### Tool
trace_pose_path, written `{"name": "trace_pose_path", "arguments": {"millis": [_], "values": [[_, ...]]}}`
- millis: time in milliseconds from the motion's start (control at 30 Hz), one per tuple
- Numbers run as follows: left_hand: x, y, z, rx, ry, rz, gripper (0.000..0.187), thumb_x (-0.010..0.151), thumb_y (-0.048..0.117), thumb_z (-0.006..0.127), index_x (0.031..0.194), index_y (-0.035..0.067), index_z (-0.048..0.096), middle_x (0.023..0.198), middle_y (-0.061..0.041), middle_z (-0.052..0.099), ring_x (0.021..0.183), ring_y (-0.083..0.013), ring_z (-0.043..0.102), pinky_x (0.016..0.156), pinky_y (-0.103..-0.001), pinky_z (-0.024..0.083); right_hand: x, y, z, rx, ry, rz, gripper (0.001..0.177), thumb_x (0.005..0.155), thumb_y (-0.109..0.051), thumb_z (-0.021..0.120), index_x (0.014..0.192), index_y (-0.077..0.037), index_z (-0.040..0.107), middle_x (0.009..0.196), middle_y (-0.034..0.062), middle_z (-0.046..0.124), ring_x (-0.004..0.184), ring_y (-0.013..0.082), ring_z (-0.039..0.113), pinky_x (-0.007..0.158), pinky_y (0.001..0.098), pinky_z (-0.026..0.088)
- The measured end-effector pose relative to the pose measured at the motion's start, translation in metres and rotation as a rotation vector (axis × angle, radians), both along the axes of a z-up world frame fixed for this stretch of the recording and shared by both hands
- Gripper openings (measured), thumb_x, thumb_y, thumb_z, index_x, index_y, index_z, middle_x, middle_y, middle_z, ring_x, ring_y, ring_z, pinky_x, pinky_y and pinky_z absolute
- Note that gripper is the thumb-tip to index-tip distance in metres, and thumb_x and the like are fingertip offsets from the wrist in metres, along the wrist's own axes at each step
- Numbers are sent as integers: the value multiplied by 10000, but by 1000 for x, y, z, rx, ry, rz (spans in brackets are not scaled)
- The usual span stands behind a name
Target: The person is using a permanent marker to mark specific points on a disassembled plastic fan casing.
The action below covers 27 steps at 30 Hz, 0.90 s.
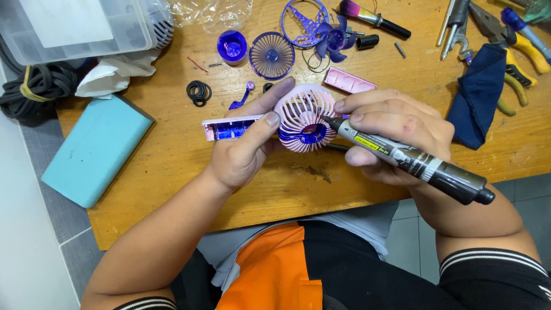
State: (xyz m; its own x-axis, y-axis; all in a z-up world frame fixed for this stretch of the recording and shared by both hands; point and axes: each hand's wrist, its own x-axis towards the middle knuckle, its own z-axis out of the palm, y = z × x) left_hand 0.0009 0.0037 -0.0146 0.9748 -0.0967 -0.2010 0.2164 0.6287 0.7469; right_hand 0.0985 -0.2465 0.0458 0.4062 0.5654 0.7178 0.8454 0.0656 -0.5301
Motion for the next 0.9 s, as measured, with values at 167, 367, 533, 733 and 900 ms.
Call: {"name": "trace_pose_path", "arguments": {"millis": [167, 367, 533, 733, 900], "values": [[0, -1, -4, 2, -1, 22, 623, 1139, 188, 667, 1720, -1, 543, 1539, -207, 739, 1327, -292, 740, 1112, -455, 673, -3, 0, -1, 15, 63, -1, 372, 1059, -250, 755, 1158, 101, 678, 991, 282, 773, 989, 469, 875, 924, 490, 765], [2, 1, -6, 5, 33, 12, 608, 1125, 193, 668, 1702, 30, 574, 1517, -203, 755, 1279, -320, 766, 1012, -467, 712, -5, -1, -2, 11, 82, -10, 357, 1070, -262, 744, 1184, 69, 674, 1013, 238, 766, 1033, 463, 887, 957, 491, 764], [2, -2, -11, -5, 35, 18, 600, 1117, 185, 676, 1691, 33, 593, 1499, -192, 765, 1272, -306, 762, 999, -472, 715, -5, 5, -1, -2, 55, -18, 363, 1043, -285, 764, 1129, 64, 715, 980, 233, 796, 983, 433, 883, 927, 465, 760], [2, -7, -27, -24, -103, 99, 628, 1093, 170, 700, 1670, -42, 574, 1435, -240, 769, 1208, -292, 794, 968, -521, 743, -4, 12, -5, 211, 78, 4, 362, 1055, -209, 818, 1067, 142, 734, 883, 252, 751, 868, 478, 858, 790, 549, 717], [3, -6, -26, -28, -97, 95, 623, 1084, 150, 695, 1666, -39, 580, 1424, -230, 772, 1208, -286, 797, 976, -501, 744, -3, 11, -4, 205, 88, 4, 380, 1065, -232, 809, 1056, 139, 731, 882, 244, 751, 870, 470, 863, 776, 532, 717]]}}
